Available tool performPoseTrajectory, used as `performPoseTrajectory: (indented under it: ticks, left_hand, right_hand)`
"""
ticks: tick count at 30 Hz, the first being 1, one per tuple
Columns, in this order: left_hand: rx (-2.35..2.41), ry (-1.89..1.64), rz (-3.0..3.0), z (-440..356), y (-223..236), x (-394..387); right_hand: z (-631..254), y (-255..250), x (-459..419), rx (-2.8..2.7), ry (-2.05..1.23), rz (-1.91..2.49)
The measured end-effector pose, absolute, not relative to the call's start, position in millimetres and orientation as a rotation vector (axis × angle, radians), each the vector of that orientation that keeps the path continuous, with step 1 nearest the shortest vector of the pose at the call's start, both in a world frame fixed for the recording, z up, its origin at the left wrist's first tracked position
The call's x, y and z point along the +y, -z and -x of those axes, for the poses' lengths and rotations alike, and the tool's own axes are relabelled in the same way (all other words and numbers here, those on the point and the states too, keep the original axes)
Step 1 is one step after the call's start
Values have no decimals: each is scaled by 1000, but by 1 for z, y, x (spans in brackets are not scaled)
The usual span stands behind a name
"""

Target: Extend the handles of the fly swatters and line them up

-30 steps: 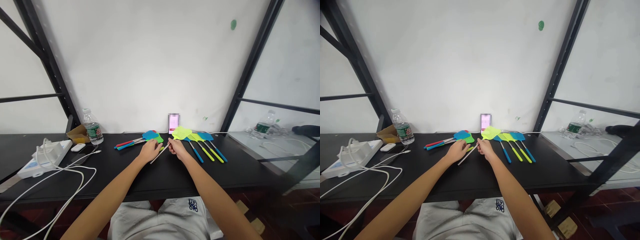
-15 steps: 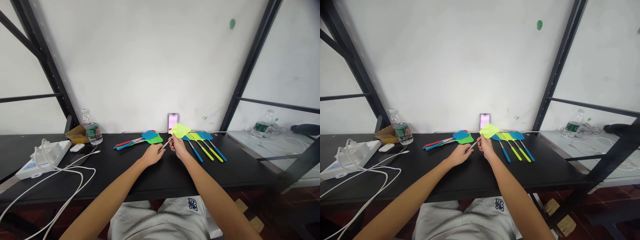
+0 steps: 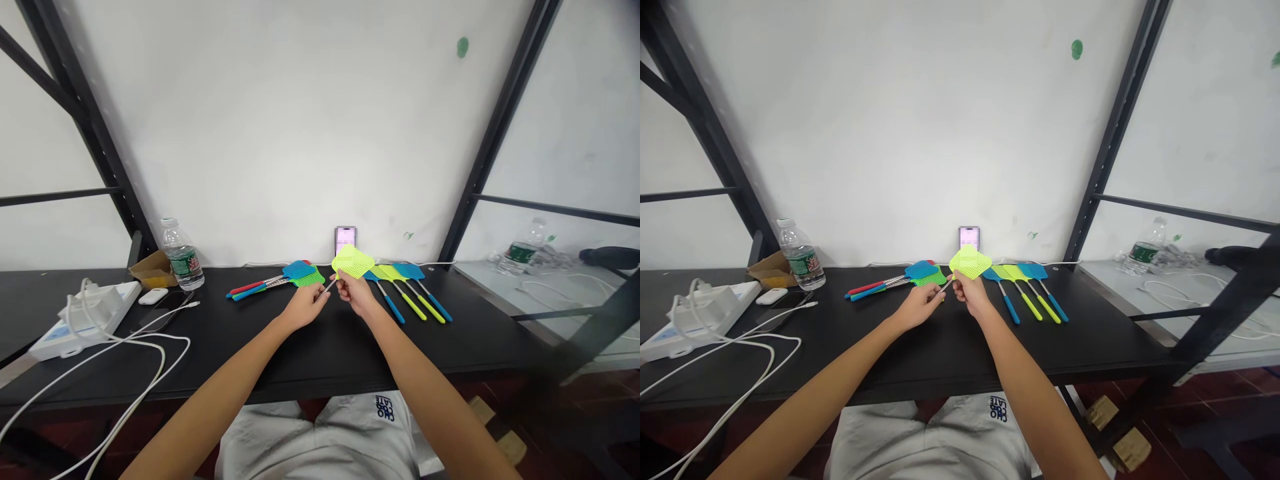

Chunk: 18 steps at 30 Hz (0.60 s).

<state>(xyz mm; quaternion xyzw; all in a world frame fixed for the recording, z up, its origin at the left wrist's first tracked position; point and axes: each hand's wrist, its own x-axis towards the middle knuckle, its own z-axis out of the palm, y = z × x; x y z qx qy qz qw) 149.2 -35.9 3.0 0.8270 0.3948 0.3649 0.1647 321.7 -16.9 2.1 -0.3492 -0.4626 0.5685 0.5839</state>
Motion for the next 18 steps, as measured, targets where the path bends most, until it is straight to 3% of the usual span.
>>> performPoseTrajectory:
  ticks: [7,18]
  left_hand:
    - [1036,-922,-1935,-152,-13,-42]
    - [902,-896,-1830,-156,-15,-38]
  right_hand:
    - [-307,1,-24,-1191,-1359,810]
    - [-304,-2,-18,-1075,-1286,781]
